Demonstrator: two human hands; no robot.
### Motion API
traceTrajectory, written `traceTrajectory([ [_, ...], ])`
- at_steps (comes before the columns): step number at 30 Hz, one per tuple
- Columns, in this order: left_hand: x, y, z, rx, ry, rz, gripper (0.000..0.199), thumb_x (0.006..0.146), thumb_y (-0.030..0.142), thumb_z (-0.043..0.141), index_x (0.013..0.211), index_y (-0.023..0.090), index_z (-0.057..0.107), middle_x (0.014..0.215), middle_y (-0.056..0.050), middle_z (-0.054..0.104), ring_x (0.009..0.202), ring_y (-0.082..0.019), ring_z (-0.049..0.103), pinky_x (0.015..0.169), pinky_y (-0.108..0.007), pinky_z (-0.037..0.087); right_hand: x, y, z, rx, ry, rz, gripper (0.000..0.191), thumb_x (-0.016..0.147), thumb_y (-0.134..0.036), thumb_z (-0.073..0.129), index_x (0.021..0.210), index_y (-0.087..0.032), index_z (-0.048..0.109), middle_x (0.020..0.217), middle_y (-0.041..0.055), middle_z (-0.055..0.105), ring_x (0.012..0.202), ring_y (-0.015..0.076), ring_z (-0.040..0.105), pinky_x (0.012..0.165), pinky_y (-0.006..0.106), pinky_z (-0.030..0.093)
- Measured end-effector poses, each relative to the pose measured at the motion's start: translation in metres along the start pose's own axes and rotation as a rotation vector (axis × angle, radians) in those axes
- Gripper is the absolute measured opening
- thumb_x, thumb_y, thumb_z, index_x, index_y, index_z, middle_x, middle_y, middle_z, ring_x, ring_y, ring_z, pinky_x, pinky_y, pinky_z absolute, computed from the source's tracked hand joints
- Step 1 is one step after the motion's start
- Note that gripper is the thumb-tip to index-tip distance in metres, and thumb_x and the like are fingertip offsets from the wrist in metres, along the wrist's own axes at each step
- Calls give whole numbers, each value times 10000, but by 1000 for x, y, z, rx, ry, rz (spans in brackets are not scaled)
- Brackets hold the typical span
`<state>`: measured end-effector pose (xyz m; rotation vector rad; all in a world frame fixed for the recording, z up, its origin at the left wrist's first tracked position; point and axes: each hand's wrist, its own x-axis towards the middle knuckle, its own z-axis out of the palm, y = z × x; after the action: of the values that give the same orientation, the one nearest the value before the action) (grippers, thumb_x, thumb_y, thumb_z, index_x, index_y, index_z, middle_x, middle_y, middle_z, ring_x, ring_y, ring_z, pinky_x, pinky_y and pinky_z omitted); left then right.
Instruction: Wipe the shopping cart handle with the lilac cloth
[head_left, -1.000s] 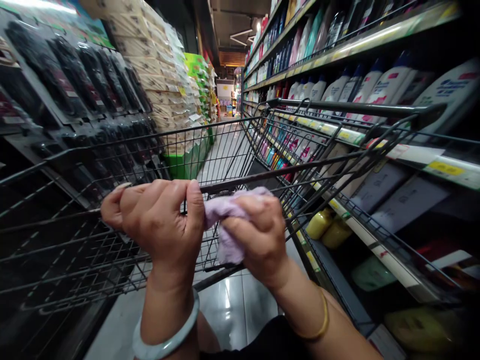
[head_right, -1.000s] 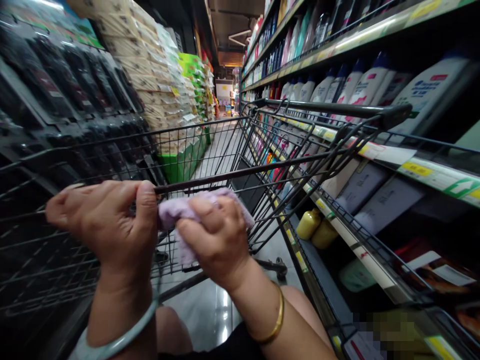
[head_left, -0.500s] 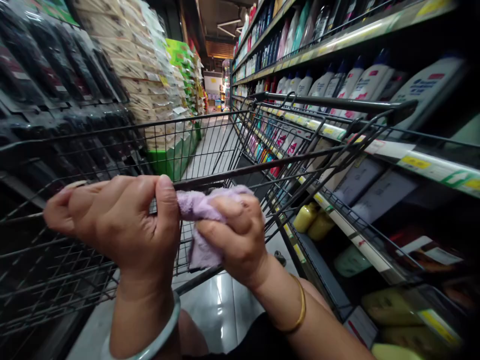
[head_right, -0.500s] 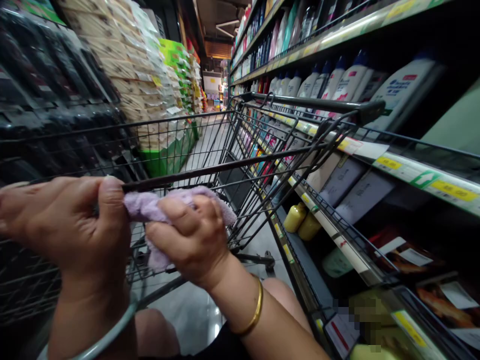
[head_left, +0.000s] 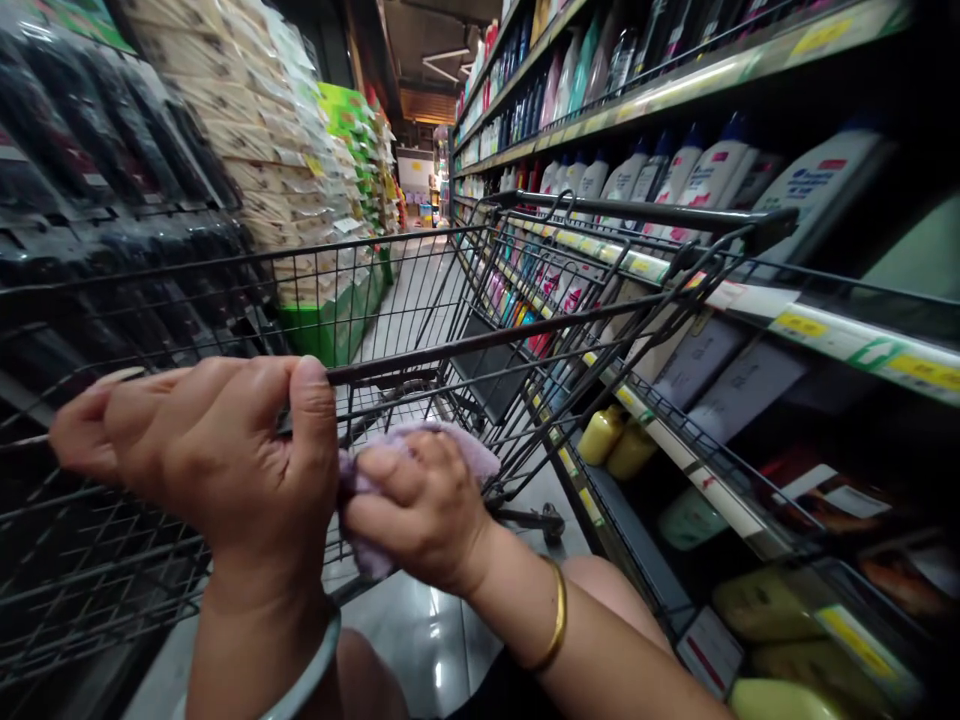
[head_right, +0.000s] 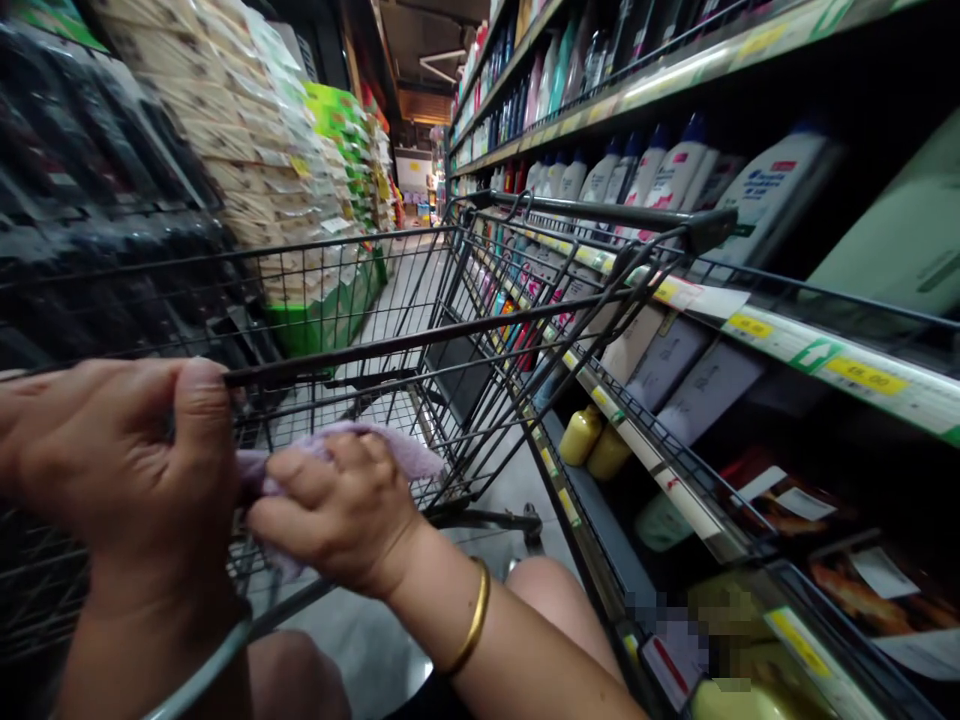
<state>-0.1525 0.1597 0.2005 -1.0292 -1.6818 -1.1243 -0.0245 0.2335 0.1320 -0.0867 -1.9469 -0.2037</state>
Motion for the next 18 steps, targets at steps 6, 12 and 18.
traceTrajectory([
  [6,0,3,1,17,-6,11,287,920,423,580,715,232,641,762,-43,683,936,-265,606,1125,-635,301,15,21,-23,66,200,259,127,940,-287,680,1042,-294,755,1199,37,662,1078,197,592,942,377,537],
  [12,3,-6,4,2,-12,10,333,927,480,551,709,239,623,735,-31,657,891,-242,584,1134,-606,304,6,3,-2,-38,-122,-4,175,967,-308,620,864,-317,761,1116,-66,727,867,204,558,688,379,453],
  [18,5,-11,2,24,-86,62,364,990,477,465,804,228,655,814,-34,654,979,-226,595,1060,-642,296,13,32,-21,51,165,276,108,956,-264,664,997,-286,761,1175,40,645,1077,194,568,934,361,522],
])
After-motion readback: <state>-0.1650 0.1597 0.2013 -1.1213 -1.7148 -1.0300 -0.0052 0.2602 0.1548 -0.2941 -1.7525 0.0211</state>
